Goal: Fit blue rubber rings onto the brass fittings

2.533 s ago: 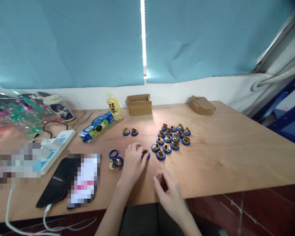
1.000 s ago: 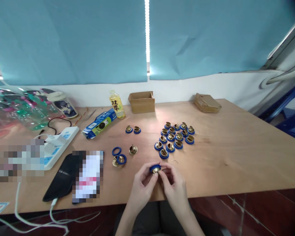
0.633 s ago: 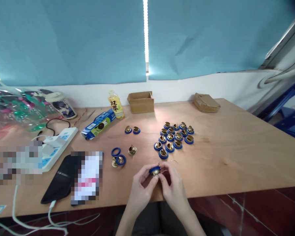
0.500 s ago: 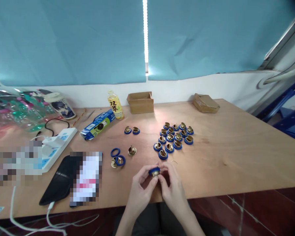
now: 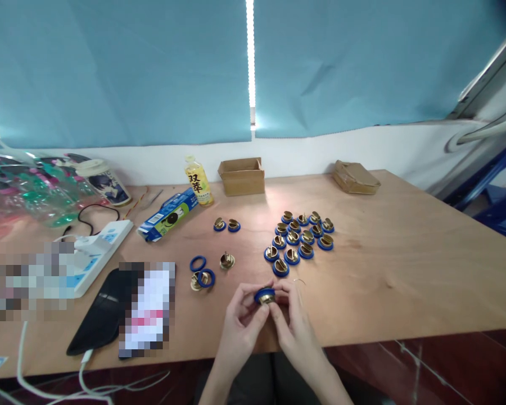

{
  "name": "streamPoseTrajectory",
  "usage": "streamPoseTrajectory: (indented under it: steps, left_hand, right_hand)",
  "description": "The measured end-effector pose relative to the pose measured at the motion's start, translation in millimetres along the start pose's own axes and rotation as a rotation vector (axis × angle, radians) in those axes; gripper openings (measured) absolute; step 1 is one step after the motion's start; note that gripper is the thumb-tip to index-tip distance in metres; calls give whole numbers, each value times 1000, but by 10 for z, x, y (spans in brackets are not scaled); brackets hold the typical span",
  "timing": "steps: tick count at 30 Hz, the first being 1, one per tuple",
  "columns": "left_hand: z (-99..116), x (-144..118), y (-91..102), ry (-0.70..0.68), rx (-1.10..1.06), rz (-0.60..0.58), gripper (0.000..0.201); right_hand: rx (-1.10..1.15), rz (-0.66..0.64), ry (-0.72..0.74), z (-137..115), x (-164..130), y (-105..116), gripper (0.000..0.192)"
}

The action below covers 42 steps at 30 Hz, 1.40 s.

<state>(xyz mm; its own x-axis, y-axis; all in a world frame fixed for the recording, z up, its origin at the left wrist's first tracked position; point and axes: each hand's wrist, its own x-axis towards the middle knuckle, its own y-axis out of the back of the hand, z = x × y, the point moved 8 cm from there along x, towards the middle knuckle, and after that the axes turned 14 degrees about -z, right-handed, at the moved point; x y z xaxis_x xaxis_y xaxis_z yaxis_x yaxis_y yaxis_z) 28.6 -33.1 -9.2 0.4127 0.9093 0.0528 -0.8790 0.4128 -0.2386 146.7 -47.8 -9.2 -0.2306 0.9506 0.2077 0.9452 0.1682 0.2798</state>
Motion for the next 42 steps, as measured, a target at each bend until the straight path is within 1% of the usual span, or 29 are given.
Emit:
streamPoseTrajectory:
  steps: [1,3,7,10,12,16,20,24,29,34,38,42]
  left_hand:
    - [-9,0,0,-2,-1,5,23]
    - [-28,-2,1,-30,45,19,20]
    - [-101,-38,25,-99,246,101,26]
    - [-154,-89,47,-109,393,183,24]
    - [-153,-118,44,-107,492,220,21]
    - [-109,-125,17,-90,631,249,21]
    - [-93,-101,23,-58,651,258,16]
    - [-100,-114,54,-28,627,295,9]
    - [-52,-145,50,-23,652,341,7]
    - [55,-150,-49,-88,723,302,11]
    - [92,-172,-110,-115,740,295,11]
    - [102,-172,-151,-116,769,245,9]
  right_hand:
    - [5,-7,-2,4,1,-7,18]
    - [-12,20,-3,19,-10,7,17]
    - [-65,102,-21,76,-59,47,19]
    - [-67,120,-29,93,-79,57,23]
    - [-75,136,-21,71,-83,73,21]
    - [-92,164,14,-6,-82,103,18]
    - [-82,152,43,-47,-79,96,20]
    - [-63,134,10,16,-86,67,22]
    - [100,103,-40,132,-69,29,24]
    - [315,36,-100,194,-10,21,18]
    - [371,0,-125,212,27,47,14]
    - [380,-22,-124,202,35,48,14]
